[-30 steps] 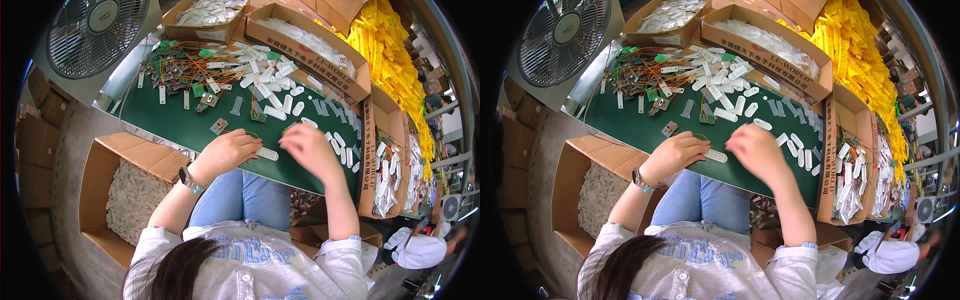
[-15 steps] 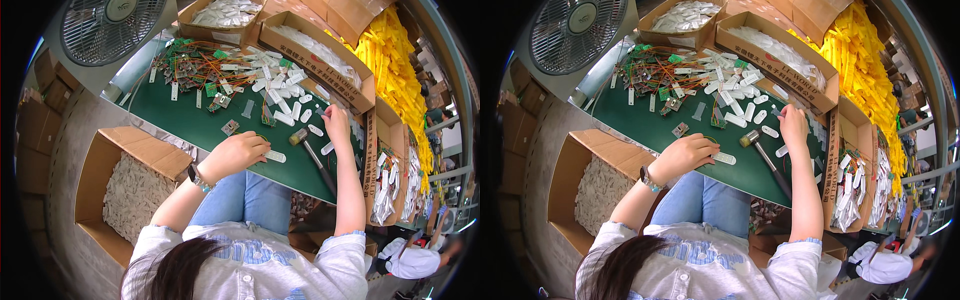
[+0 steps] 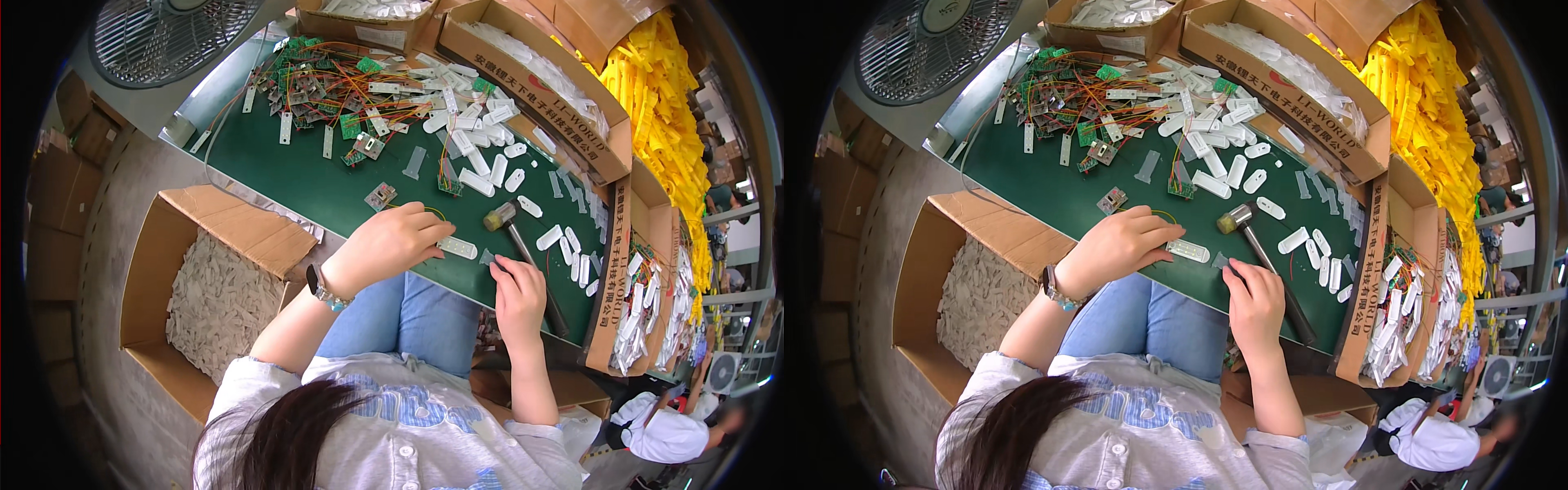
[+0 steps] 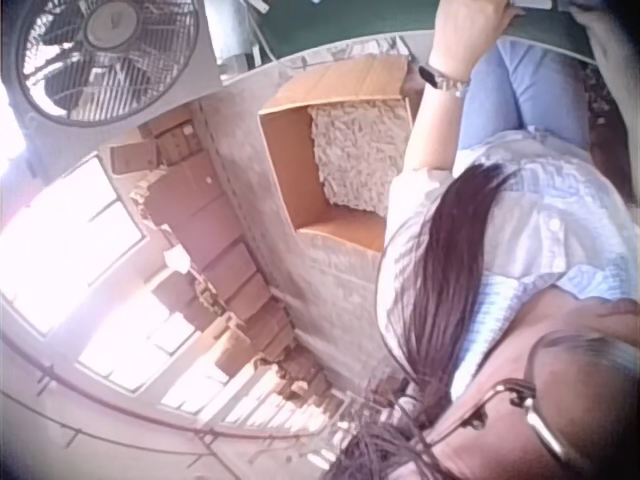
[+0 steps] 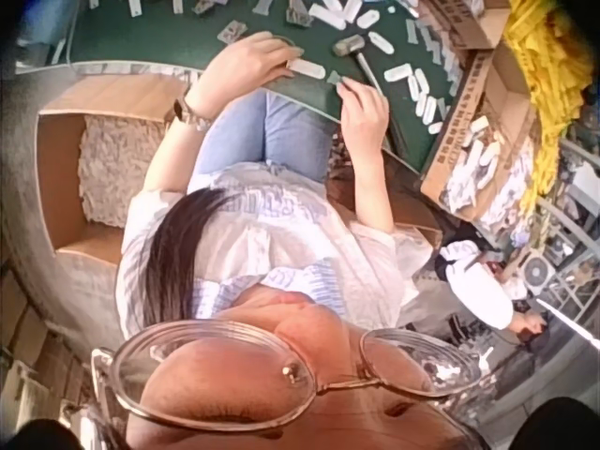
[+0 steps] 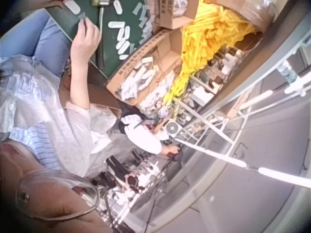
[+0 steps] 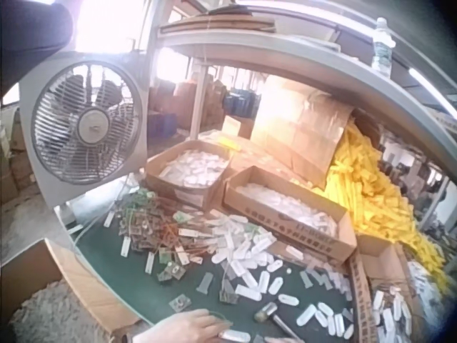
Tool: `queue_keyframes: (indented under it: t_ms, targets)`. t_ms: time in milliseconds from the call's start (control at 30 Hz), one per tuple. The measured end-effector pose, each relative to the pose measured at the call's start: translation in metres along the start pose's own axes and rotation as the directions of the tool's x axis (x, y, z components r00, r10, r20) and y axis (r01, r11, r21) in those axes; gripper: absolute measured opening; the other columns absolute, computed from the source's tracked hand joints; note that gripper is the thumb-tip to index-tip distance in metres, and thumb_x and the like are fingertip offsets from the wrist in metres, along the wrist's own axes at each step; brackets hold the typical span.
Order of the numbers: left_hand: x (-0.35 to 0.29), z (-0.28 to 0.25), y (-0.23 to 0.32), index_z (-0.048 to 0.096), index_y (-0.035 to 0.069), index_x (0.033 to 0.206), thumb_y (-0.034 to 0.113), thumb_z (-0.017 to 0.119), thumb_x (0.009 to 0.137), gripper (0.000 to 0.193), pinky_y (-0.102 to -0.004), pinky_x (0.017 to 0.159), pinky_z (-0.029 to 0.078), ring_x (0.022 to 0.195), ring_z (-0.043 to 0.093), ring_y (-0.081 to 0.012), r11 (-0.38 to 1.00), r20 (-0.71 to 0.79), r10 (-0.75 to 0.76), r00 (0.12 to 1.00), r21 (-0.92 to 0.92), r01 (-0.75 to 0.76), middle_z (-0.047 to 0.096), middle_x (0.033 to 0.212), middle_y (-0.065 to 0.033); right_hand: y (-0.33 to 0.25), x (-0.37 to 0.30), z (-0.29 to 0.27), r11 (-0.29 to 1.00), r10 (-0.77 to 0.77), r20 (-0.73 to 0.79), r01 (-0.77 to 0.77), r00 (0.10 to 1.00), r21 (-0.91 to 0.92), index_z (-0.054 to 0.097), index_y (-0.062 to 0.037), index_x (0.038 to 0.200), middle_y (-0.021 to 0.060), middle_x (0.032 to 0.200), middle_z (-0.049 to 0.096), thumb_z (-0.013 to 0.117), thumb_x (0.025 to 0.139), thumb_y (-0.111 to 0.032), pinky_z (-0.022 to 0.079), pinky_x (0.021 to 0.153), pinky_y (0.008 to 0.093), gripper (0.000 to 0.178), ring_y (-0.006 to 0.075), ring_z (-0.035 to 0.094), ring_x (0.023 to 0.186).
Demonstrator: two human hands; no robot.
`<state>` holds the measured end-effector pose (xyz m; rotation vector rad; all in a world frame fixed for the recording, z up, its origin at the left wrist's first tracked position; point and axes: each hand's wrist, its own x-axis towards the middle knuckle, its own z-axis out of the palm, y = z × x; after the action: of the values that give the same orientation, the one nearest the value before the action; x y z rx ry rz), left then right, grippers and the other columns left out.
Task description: The person assembles electronic components by fitting a circuit board into a plastic housing, placing a cover on top, and tapping the assembly with a hammer. The person then repeats this process with another set of components.
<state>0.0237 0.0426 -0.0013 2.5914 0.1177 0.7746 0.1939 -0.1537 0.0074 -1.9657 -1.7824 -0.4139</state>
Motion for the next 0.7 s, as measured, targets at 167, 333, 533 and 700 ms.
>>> queue_keyframes:
  t_ms: [167,333,533,700]
  targets:
    - [-0.002,-0.002,0.001,0.066,0.005,0.116,0.023,0.078,0.073,0.048,-0.0375,0.079,0.053,0.087,0.06,-0.0261,0.998,0.009,-0.048,0.999,-0.035,0.048,0.068,0.099,-0.0064,-0.001,0.006,-0.001,0.993,0.071,-0.008,-0.07,0.997,0.094,0.072,-0.0059,0.102,0.0043,0.107,0.068,0.07,0.074,0.005,0.047,0.087,0.0402,0.03,0.0247,0.063,0.096]
    - [-0.001,-0.003,0.001,0.066,0.005,0.115,0.025,0.078,0.072,0.049,-0.0377,0.08,0.053,0.088,0.061,-0.0262,0.997,0.001,-0.051,0.999,-0.049,0.051,0.068,0.099,-0.0063,-0.011,0.032,0.004,0.969,-0.024,0.006,0.021,1.0,0.247,0.073,-0.0065,0.103,0.0042,0.108,0.068,0.069,0.072,0.006,0.046,0.088,0.0408,0.034,0.0246,0.063,0.097]
    - [-0.001,-0.002,0.001,0.065,0.005,0.117,0.026,0.078,0.073,0.05,-0.0384,0.08,0.053,0.089,0.061,-0.0271,0.997,-0.002,-0.053,0.999,-0.06,0.053,0.068,0.099,-0.0069,-0.019,0.04,0.02,0.961,-0.102,0.032,0.09,0.994,0.26,0.073,-0.0059,0.101,0.0041,0.105,0.067,0.068,0.074,0.004,0.046,0.088,0.0407,0.029,0.0238,0.062,0.097]
    - [-0.001,-0.002,0.001,0.063,0.004,0.114,0.027,0.077,0.074,0.047,-0.0389,0.08,0.053,0.091,0.062,-0.028,0.998,-0.013,-0.043,0.999,-0.053,0.043,0.068,0.099,-0.008,-0.018,0.035,0.026,0.948,-0.046,0.014,0.039,0.999,0.316,0.073,-0.0049,0.099,0.0046,0.103,0.067,0.069,0.074,0.004,0.048,0.084,0.0396,0.027,0.0253,0.062,0.095]
